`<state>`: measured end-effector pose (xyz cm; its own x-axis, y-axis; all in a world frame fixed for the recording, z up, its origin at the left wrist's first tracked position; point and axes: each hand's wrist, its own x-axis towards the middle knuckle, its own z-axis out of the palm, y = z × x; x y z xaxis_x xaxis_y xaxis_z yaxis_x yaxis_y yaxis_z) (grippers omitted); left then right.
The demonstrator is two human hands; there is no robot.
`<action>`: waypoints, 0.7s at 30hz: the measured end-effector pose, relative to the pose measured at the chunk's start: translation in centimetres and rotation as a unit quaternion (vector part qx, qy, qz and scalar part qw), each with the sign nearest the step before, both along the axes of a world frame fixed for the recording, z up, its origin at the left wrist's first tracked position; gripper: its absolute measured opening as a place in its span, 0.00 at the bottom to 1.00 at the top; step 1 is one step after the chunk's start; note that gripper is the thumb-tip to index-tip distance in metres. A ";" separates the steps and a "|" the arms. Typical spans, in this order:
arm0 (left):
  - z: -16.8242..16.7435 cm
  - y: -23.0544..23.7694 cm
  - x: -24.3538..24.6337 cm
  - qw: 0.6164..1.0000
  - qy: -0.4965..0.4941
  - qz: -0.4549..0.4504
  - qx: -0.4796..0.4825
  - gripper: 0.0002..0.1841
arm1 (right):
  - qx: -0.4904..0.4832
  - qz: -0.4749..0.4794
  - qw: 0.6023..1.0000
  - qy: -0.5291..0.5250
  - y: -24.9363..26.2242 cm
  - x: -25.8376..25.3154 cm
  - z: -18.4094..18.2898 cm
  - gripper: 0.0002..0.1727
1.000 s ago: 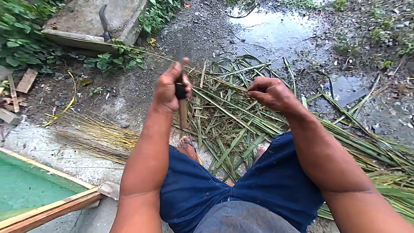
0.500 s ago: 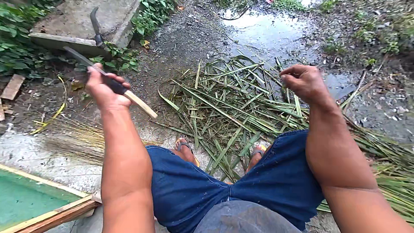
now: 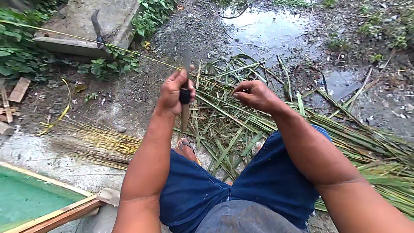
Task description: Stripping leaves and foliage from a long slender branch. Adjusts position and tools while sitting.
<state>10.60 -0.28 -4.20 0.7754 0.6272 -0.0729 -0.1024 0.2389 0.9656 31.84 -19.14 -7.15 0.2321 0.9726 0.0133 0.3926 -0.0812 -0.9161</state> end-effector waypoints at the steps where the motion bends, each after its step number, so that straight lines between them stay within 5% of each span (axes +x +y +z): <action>1: 0.1 0.4 -0.3 1.000 -0.014 0.015 -0.007 0.19 | -0.001 0.001 1.000 0.002 0.0 0.1 0.0 0.09; 4: -0.3 -0.8 0.4 1.000 -0.007 0.010 -0.015 0.17 | 0.012 0.007 1.000 0.005 0.3 -0.2 -0.1 0.09; 9: -2.1 -4.5 2.2 0.989 0.066 -0.125 -0.040 0.18 | 0.055 0.029 0.998 0.007 0.9 -0.8 -0.1 0.09; 17: 0.6 1.6 -1.0 0.997 -0.062 0.049 -0.007 0.20 | 0.052 0.034 0.997 -0.050 0.2 0.4 0.1 0.08; 21: 0.0 -1.4 0.2 1.000 0.002 0.023 -0.018 0.19 | 0.049 0.009 0.998 -0.036 0.7 -0.3 -0.2 0.07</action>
